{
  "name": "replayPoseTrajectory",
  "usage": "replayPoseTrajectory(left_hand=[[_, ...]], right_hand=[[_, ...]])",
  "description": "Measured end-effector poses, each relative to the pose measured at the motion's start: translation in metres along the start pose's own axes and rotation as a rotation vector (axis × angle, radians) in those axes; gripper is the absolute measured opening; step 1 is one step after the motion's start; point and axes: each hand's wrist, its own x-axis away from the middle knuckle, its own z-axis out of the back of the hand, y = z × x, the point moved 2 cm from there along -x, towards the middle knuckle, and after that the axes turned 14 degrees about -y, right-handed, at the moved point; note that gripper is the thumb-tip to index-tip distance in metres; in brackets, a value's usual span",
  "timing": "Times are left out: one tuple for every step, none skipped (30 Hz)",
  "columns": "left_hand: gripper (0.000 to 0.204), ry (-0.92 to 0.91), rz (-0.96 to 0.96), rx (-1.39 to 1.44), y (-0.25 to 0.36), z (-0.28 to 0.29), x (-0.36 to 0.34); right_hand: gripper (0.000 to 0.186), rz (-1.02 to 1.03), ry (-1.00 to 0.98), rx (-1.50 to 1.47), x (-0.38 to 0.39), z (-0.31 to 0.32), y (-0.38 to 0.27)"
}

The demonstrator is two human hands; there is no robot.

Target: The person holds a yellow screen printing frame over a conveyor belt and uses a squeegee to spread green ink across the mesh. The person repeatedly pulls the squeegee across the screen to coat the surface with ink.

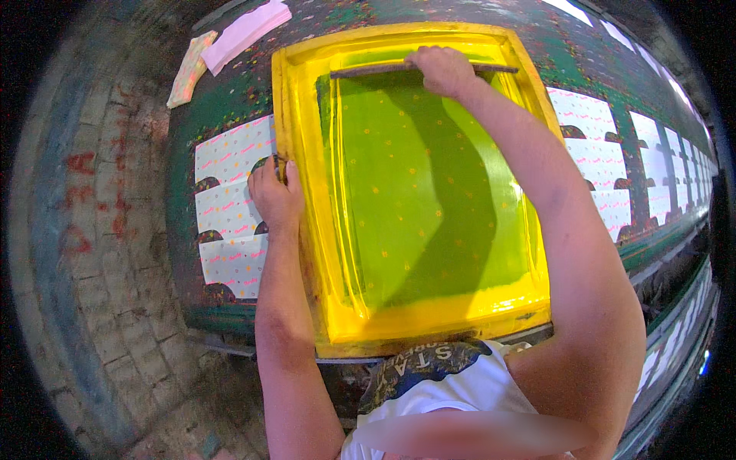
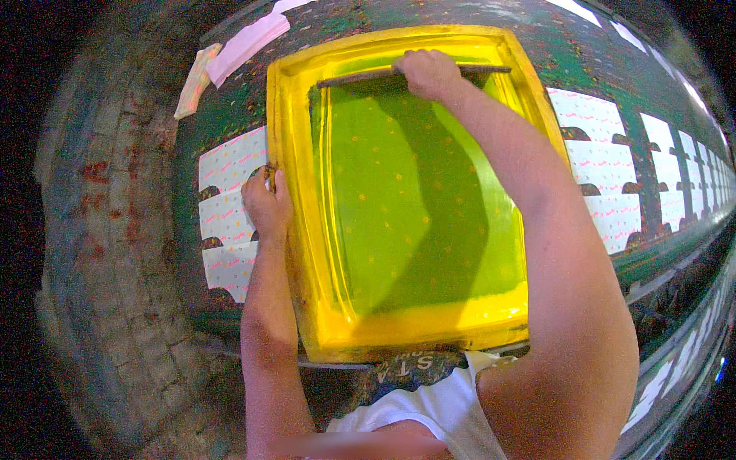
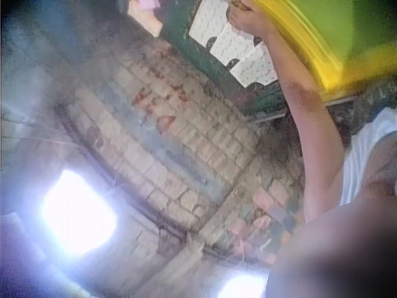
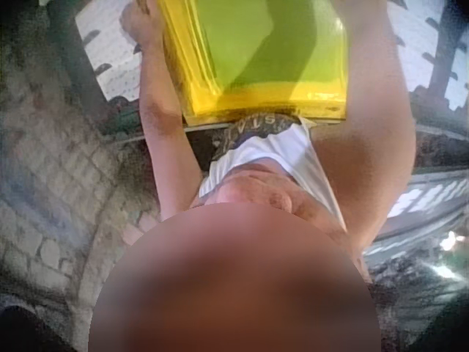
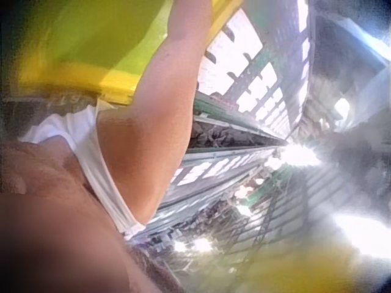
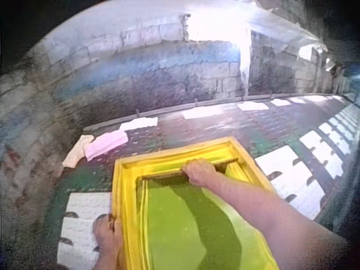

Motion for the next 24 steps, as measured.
replayPoseTrajectory(left_hand=[[0.045,0.006,-0.016,-0.004,0.001,0.001,0.000],[0.044,0.007,-0.028,-0.010,0.002,0.001,0.000],[0.044,-0.001,-0.025,-0.014,0.002,0.002,-0.001],[0.044,0.014,-0.047,-0.021,0.003,0.003,-0.001],[0.044,0.021,-0.055,-0.027,0.003,0.003,-0.001],[0.044,0.007,-0.054,-0.037,0.004,0.004,-0.001],[0.044,0.017,-0.068,-0.033,0.004,0.004,-0.001],[0.043,0.010,-0.074,-0.032,0.004,0.005,-0.001],[0.043,0.002,-0.076,-0.029,0.005,0.005,-0.001],[0.043,-0.004,-0.073,-0.030,0.005,0.005,0.000],[0.043,-0.003,-0.068,-0.027,0.005,0.005,0.000],[0.043,0.001,-0.065,-0.021,0.006,0.005,0.000],[0.043,0.001,-0.064,-0.015,0.006,0.004,0.000],[0.043,0.001,-0.066,-0.008,0.006,0.004,-0.001],[0.043,-0.006,-0.061,0.002,0.006,0.004,-0.001],[0.044,-0.011,-0.066,-0.001,0.006,0.004,-0.001],[0.044,-0.020,-0.066,-0.002,0.006,0.003,-0.002],[0.044,-0.032,-0.059,-0.005,0.006,0.003,-0.002],[0.044,-0.027,-0.070,0.001,0.005,0.004,-0.003],[0.044,-0.025,-0.073,0.006,0.005,0.004,-0.003],[0.044,-0.028,-0.071,0.008,0.005,0.003,-0.003],[0.044,-0.032,-0.076,0.014,0.004,0.003,-0.003],[0.045,-0.042,-0.075,0.014,0.004,0.002,-0.004],[0.045,-0.041,-0.072,0.008,0.004,0.002,-0.005]], right_hand=[[0.045,0.026,0.024,-0.007,-0.012,0.002,0.010],[0.042,0.049,0.048,-0.012,-0.023,0.004,0.019],[0.043,0.054,0.074,-0.008,-0.034,0.006,0.027],[0.045,0.056,0.098,-0.003,-0.043,0.007,0.034],[0.047,0.047,0.106,0.005,-0.051,0.009,0.040],[0.048,0.047,0.126,0.017,-0.057,0.010,0.045],[0.049,0.033,0.134,0.031,-0.060,0.012,0.048],[0.049,-0.017,0.104,0.053,-0.062,0.012,0.051],[0.044,0.040,0.132,0.054,-0.061,0.013,0.052],[0.039,0.050,0.112,-0.002,-0.059,0.014,0.054],[0.034,0.027,0.056,-0.049,-0.058,0.016,0.055],[0.031,0.001,0.003,-0.092,-0.056,0.018,0.056],[0.032,0.031,-0.002,-0.059,-0.055,0.021,0.055],[0.034,0.057,-0.008,-0.026,-0.054,0.026,0.053],[0.036,0.053,-0.036,0.015,-0.050,0.029,0.053],[0.037,0.092,-0.038,-0.001,-0.042,0.030,0.051],[0.037,0.099,-0.060,-0.009,-0.032,0.030,0.048],[0.038,0.106,-0.081,-0.017,-0.021,0.030,0.043],[0.035,0.105,-0.139,0.030,-0.009,0.027,0.035],[0.034,0.102,-0.149,0.000,0.008,0.026,0.027],[0.033,0.097,-0.158,-0.029,0.029,0.023,0.018],[0.032,0.094,-0.162,-0.063,0.052,0.020,0.008],[0.031,0.085,-0.194,-0.059,0.075,0.017,-0.003],[0.030,0.094,-0.197,-0.061,0.097,0.016,-0.014]])
